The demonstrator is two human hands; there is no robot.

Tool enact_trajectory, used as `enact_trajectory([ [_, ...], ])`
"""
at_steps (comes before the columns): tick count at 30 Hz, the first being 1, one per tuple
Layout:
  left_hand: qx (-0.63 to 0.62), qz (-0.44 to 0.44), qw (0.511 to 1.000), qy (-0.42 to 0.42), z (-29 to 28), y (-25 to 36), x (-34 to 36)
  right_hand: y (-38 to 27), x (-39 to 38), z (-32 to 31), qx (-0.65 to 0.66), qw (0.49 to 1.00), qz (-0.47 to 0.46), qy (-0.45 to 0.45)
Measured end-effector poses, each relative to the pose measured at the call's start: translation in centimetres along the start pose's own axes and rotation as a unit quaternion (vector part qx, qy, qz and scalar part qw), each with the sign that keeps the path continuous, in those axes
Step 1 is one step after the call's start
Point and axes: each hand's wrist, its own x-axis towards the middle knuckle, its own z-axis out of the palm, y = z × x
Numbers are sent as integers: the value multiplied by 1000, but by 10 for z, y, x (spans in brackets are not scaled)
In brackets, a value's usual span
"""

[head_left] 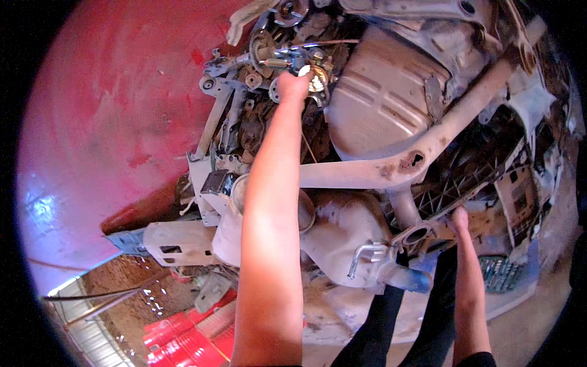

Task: The person uses a screwdriver to loosen and remove bolts from a car engine component. They then detach the component, which appears to be a starter motor, and place it aside. The person continues to work on the engine, using the screwdriver to manipulate other parts.

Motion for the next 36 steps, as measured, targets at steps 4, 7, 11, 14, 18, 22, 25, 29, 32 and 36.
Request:
enact_trajectory([
  [4,76,14,995,69,-17,34,-31,-20,-43,-33,-53,993,37,102],
  [7,16,112,985,131,-31,46,-17,-18,-68,-57,-96,986,65,120],
  [11,77,207,970,97,-31,79,-19,24,-115,-76,-117,982,49,137],
  [14,93,241,965,46,-8,89,-23,51,-154,-71,-106,983,44,145],
  [18,132,244,959,58,24,94,-21,73,-190,-66,-95,990,53,92],
  [22,120,249,959,64,27,93,-9,45,-199,-79,33,998,31,44],
  [25,156,233,958,63,21,82,2,16,-185,-82,8,994,6,113],
  [29,176,160,968,79,-21,63,19,-12,-144,-99,14,991,-36,128],
  [32,186,161,967,68,-45,54,25,0,-124,-103,30,990,-33,137],
  [36,161,162,967,112,-41,58,9,19,-125,-100,13,985,5,171],
])
